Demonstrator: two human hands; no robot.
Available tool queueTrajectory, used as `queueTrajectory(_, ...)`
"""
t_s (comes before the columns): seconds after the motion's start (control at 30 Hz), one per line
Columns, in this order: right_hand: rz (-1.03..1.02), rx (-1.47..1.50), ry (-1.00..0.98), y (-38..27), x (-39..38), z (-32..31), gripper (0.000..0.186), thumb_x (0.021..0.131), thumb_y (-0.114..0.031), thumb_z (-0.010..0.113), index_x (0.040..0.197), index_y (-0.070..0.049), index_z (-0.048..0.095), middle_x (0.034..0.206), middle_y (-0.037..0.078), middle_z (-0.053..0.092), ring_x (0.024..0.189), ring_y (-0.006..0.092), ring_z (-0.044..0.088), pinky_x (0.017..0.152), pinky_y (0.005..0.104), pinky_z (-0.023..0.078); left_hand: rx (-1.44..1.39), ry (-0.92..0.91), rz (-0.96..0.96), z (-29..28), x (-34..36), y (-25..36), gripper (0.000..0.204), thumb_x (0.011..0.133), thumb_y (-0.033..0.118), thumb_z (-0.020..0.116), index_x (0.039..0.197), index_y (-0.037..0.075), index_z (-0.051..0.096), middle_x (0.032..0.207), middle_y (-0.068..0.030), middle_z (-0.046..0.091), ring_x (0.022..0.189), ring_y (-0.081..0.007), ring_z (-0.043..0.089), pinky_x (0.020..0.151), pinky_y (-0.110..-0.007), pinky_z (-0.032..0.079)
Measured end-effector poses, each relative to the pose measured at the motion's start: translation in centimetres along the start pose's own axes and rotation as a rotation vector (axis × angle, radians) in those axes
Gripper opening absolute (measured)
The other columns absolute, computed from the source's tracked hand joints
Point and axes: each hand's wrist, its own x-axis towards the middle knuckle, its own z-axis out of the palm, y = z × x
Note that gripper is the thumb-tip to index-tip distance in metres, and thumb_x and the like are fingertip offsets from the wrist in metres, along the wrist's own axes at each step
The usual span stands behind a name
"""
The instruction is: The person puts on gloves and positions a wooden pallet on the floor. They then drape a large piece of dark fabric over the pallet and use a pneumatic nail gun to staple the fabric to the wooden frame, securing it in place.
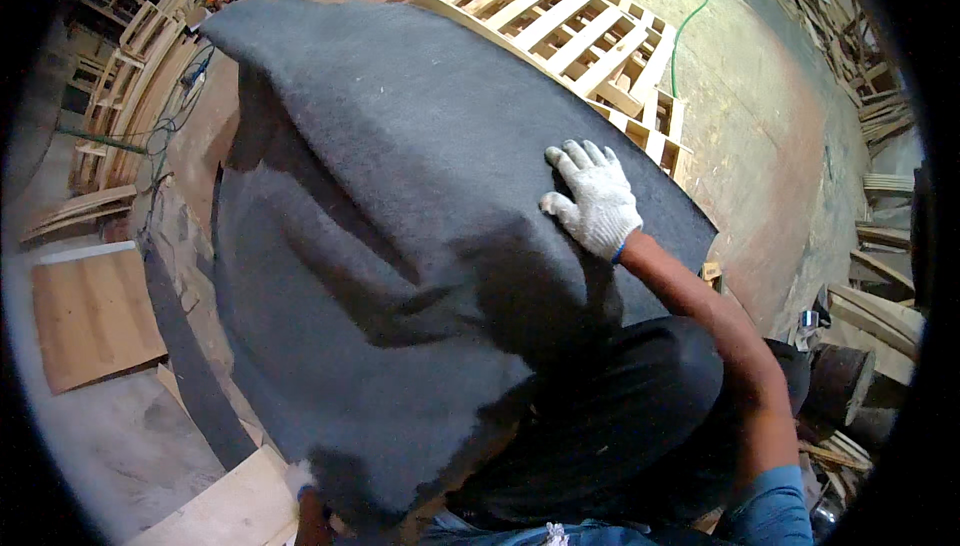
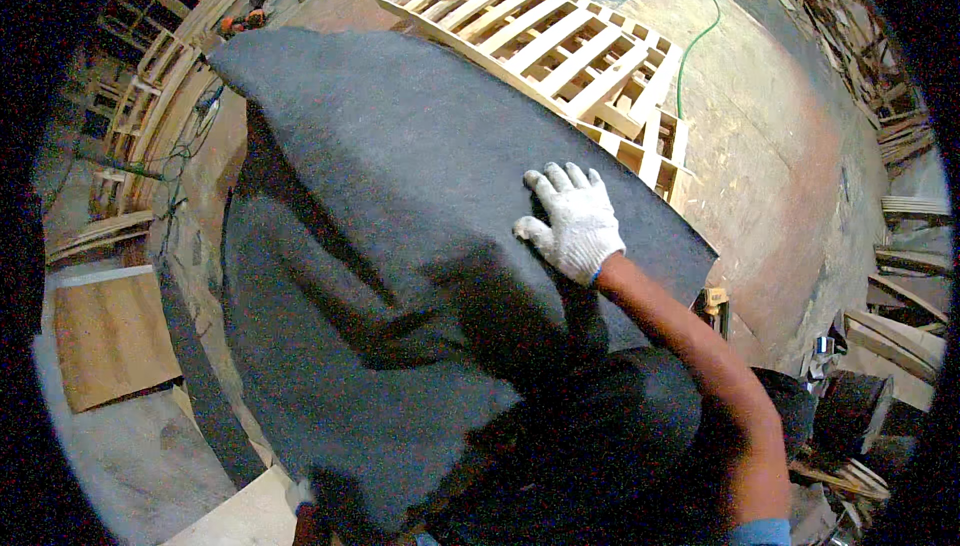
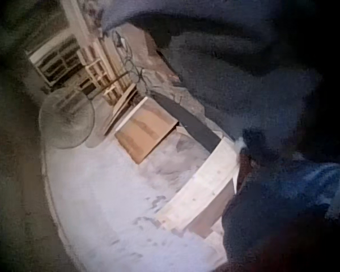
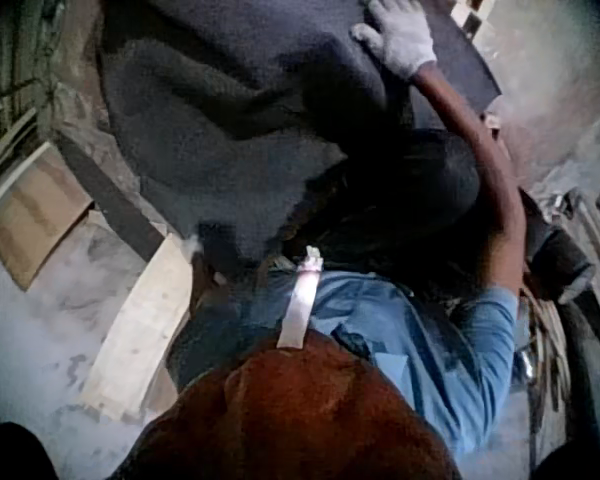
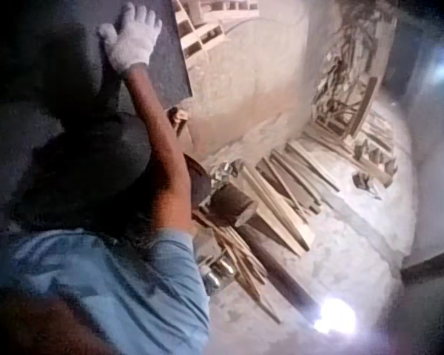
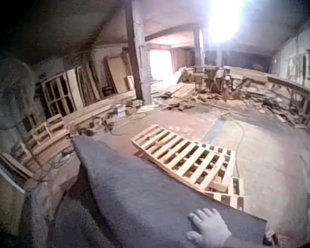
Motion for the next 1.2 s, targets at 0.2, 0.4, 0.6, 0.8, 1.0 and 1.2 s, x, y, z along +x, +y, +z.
queueTrajectory(0.2,0.033,0.019,0.004,-0.2,0.4,1.4,0.062,0.090,-0.049,0.062,0.137,-0.010,0.055,0.140,0.017,0.053,0.135,0.0369,0.043,0.116,0.0566,0.028,-0.456,0.113,-0.719,4.7,-8.7,-4.4,0.043,0.087,0.038,0.067,0.111,0.003,0.071,0.102,-0.0161,0.073,0.089,-0.0340,0.070,0.077,-0.044,0.054)
queueTrajectory(0.4,-0.034,0.085,0.019,2.5,-0.8,2.3,0.062,0.092,-0.052,0.058,0.137,-0.010,0.057,0.145,0.017,0.052,0.137,0.0364,0.043,0.118,0.0543,0.026,-0.769,0.148,-0.886,7.7,-12.2,-1.1,0.041,0.085,0.036,0.070,0.107,0.001,0.071,0.092,-0.0163,0.072,0.080,-0.0340,0.069,0.072,-0.045,0.054)
queueTrajectory(0.6,-0.076,0.115,0.082,3.0,-2.3,1.6,0.062,0.094,-0.051,0.057,0.139,-0.008,0.055,0.147,0.019,0.050,0.141,0.0379,0.040,0.120,0.0522,0.023,-1.022,0.177,-0.907,7.4,-11.1,-4.7,0.040,0.084,0.034,0.072,0.102,-0.001,0.071,0.083,-0.0165,0.071,0.072,-0.0341,0.068,0.067,-0.045,0.053)
queueTrajectory(0.8,-0.071,0.104,0.092,3.0,-2.0,2.6,0.063,0.093,-0.050,0.056,0.139,-0.007,0.054,0.146,0.019,0.051,0.143,0.0370,0.039,0.121,0.0529,0.020,-0.237,0.128,-0.379,-8.1,-5.6,5.6,0.050,0.084,0.039,0.069,0.122,0.007,0.066,0.124,-0.0207,0.067,0.101,-0.0381,0.069,0.086,-0.046,0.054)
queueTrajectory(1.0,-0.056,0.116,0.125,4.5,-2.8,2.9,0.062,0.091,-0.048,0.059,0.137,-0.006,0.056,0.145,0.019,0.051,0.142,0.0379,0.039,0.122,0.0530,0.019,-0.588,0.999,0.801,-47.7,-10.3,36.0,0.047,0.090,0.025,0.065,0.129,-0.001,0.059,0.129,-0.0223,0.060,0.123,-0.0392,0.053,0.112,-0.050,0.033)
queueTrajectory(1.2,-0.043,0.174,0.137,4.3,-1.2,1.4,0.064,0.088,-0.048,0.063,0.135,-0.005,0.056,0.144,0.019,0.051,0.140,0.0384,0.041,0.121,0.0523,0.022,-0.339,1.131,1.073,-53.0,-7.0,48.9,0.042,0.089,0.027,0.065,0.127,0.008,0.063,0.134,-0.0198,0.058,0.126,-0.0427,0.049,0.114,-0.057,0.030)
